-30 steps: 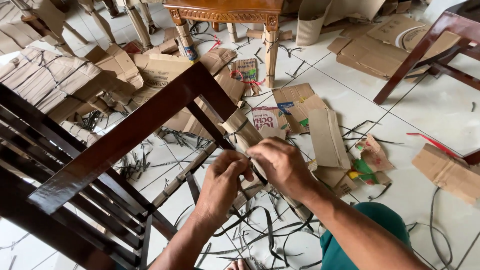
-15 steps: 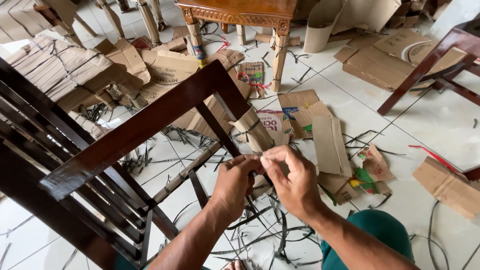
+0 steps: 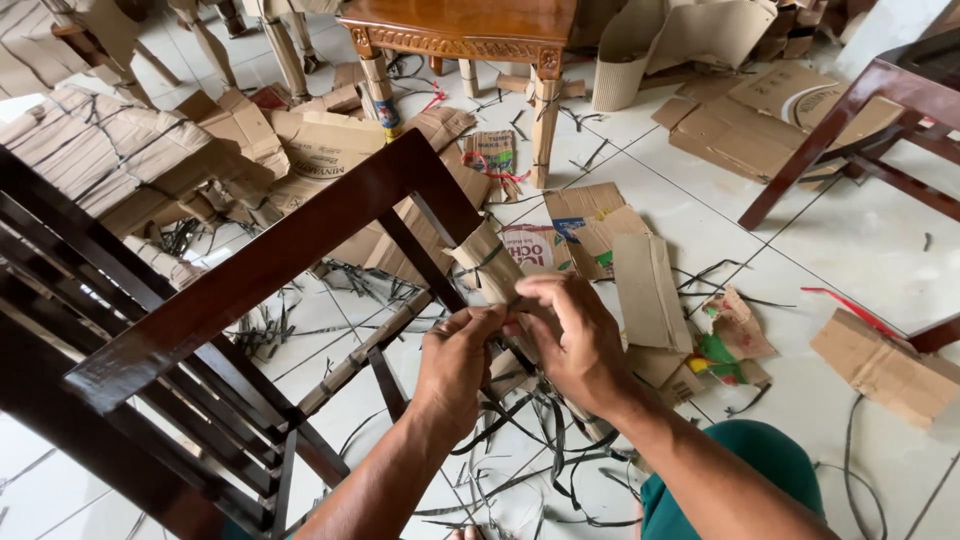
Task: Wrapping wooden chair legs with cardboard and securing them with plastic straps for protection.
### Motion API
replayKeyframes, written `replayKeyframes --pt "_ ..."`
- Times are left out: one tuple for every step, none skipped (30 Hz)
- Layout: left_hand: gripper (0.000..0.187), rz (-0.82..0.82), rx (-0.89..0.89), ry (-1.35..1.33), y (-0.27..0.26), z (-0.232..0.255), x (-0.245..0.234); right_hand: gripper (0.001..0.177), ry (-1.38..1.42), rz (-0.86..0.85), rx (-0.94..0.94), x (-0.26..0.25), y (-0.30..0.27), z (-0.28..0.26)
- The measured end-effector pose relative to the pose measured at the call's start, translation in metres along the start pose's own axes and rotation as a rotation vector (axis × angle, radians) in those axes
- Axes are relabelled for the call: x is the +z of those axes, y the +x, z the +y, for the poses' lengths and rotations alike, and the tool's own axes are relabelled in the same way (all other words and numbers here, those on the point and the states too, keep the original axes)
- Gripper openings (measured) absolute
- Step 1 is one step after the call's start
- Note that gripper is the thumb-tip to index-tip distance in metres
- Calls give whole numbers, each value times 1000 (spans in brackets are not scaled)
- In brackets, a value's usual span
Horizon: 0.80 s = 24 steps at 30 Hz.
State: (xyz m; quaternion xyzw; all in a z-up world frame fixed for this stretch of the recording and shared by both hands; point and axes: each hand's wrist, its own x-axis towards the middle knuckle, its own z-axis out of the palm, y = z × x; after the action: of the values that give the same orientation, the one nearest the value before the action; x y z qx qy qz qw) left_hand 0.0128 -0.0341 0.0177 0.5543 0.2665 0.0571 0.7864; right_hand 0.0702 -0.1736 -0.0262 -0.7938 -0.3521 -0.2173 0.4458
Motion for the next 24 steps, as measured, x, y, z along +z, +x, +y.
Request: replayKeyframes --pt "19 5 5 7 -1 2 1 30 3 -53 -5 1 0 2" --pt "19 6 10 8 3 -2 0 30 4 -51 -8 1 1 1" --pt "17 52 33 36 7 -7 -1 30 -7 -23 -24 1 2 0" --pt "16 97 54 63 11 -12 -1 30 -19 3 -38 1 2 -1" --pt "16 98 54 63 8 -10 1 30 -19 3 -38 1 3 -1" --pt "16 120 82 94 6 -9 3 28 -14 -1 -13 2 2 -2" --pt "15 143 110 125 3 -8 5 27 -9 -5 13 2 2 -2" --pt "15 140 109 126 7 -11 2 27 -10 -4 16 -2 3 -3" --pt "8 108 74 -33 10 -15 0 27 9 -64 0 -6 5 -5" --pt "13 78 40 -193 14 -18 -3 28 29 -125 -18 -11 7 -6" --pt "13 77 38 -193 14 -18 -2 28 29 -125 -17 -10 8 -3" --pt "16 39 45 -262 13 -19 -3 33 29 -152 -21 -9 8 -1" --pt "28 2 52 -332 12 -20 -3 37 30 -179 -25 -8 9 0" --pt "28 1 53 -331 12 -20 -4 37 30 -178 -25 -7 9 3" --pt "29 -29 63 -309 12 -20 -5 34 38 -170 -64 -6 9 5" --pt "31 -59 75 -288 11 -19 -6 32 45 -161 -105 -6 10 8" --pt "31 -60 77 -288 12 -19 -6 32 44 -160 -106 -8 14 5" --pt "33 -53 87 -248 12 -19 -6 22 74 -141 -109 -11 17 2" --pt "35 -46 97 -208 12 -19 -6 13 103 -122 -112 -13 20 -1" --pt "35 -47 97 -206 6 -13 -4 13 102 -121 -111 -15 20 -2" --pt "37 -45 112 -92 1 -7 -2 8 77 -108 -100 -17 21 -3" --pt "40 -43 128 23 -4 0 -1 15 51 -96 -89 -18 21 -4" --pt "40 -44 127 24 -2 -3 -2 15 51 -95 -88 -13 20 9" --pt "28 -6 261 307 -1 -7 -4 16 37 -33 -74 -8 17 22"
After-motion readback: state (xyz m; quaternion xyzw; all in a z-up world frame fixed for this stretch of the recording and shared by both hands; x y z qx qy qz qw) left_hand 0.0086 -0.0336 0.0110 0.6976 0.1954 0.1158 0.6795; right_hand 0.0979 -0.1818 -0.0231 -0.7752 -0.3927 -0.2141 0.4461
